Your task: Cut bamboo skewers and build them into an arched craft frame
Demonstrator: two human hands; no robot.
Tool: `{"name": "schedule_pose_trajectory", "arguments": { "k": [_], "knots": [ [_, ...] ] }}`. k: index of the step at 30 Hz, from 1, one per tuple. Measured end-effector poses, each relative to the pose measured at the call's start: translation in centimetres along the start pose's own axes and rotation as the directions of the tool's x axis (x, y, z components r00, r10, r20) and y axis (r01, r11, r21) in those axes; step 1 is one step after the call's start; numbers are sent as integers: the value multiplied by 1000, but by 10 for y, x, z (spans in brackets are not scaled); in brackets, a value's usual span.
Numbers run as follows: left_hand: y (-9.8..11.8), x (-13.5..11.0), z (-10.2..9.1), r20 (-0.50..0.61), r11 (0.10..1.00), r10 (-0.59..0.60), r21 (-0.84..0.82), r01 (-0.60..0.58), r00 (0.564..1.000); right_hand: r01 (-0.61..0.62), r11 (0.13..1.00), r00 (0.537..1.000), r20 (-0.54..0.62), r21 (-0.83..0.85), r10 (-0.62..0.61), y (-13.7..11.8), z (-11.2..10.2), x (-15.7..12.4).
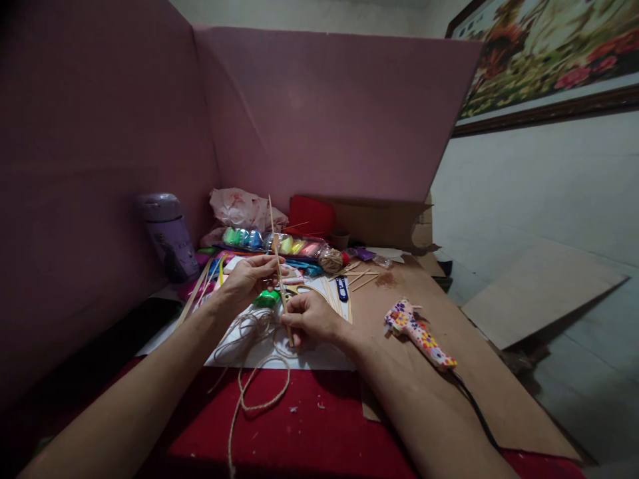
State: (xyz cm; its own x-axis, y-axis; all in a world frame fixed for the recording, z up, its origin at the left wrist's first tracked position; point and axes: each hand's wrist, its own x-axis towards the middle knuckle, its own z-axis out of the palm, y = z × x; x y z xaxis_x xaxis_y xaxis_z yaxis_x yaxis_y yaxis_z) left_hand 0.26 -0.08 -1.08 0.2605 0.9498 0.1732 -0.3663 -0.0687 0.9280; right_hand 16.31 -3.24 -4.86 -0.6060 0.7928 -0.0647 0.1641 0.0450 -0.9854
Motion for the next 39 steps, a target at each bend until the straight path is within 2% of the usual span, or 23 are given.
{"name": "schedule_pose_trajectory", "arguments": {
  "k": [2,4,6,10,16,22,25,30,34,36,37,39],
  "knots": [
    [4,-1,3,4,997,66,30,-66,998,51,991,990,-124,-126,-67,2,3,2],
    [7,-3,7,12,989,137,61,-137,991,130,950,956,-219,-283,-196,4,4,3],
    [9,-5,11,26,977,193,86,-195,981,190,893,918,-250,-407,-309,5,4,4],
    [11,-8,14,42,953,257,154,-261,965,229,823,888,-235,-521,-396,7,2,4],
    [14,-12,20,44,937,264,224,-267,964,210,811,890,-237,-546,-390,10,2,6],
    [12,-15,26,118,961,160,209,-182,980,214,805,914,-178,-554,-365,4,-3,2],
    [15,-17,23,162,959,129,230,-165,978,254,792,905,-154,-555,-398,3,-3,1],
    [27,-18,13,304,946,47,291,-140,951,280,751,895,-122,-598,-430,4,1,1],
    [30,-18,12,284,949,31,293,-118,958,284,782,916,-83,-555,-392,-3,-6,-3],
    [29,-17,12,262,944,45,306,-127,964,255,837,910,-174,-485,-378,-11,-14,-5],
    [28,-17,11,256,941,52,311,-133,965,235,865,885,-272,-443,-379,-14,-19,-6],
    [27,-15,10,259,936,65,318,-149,964,212,901,797,-466,-379,-383,-17,-28,-7]
  ]
}}
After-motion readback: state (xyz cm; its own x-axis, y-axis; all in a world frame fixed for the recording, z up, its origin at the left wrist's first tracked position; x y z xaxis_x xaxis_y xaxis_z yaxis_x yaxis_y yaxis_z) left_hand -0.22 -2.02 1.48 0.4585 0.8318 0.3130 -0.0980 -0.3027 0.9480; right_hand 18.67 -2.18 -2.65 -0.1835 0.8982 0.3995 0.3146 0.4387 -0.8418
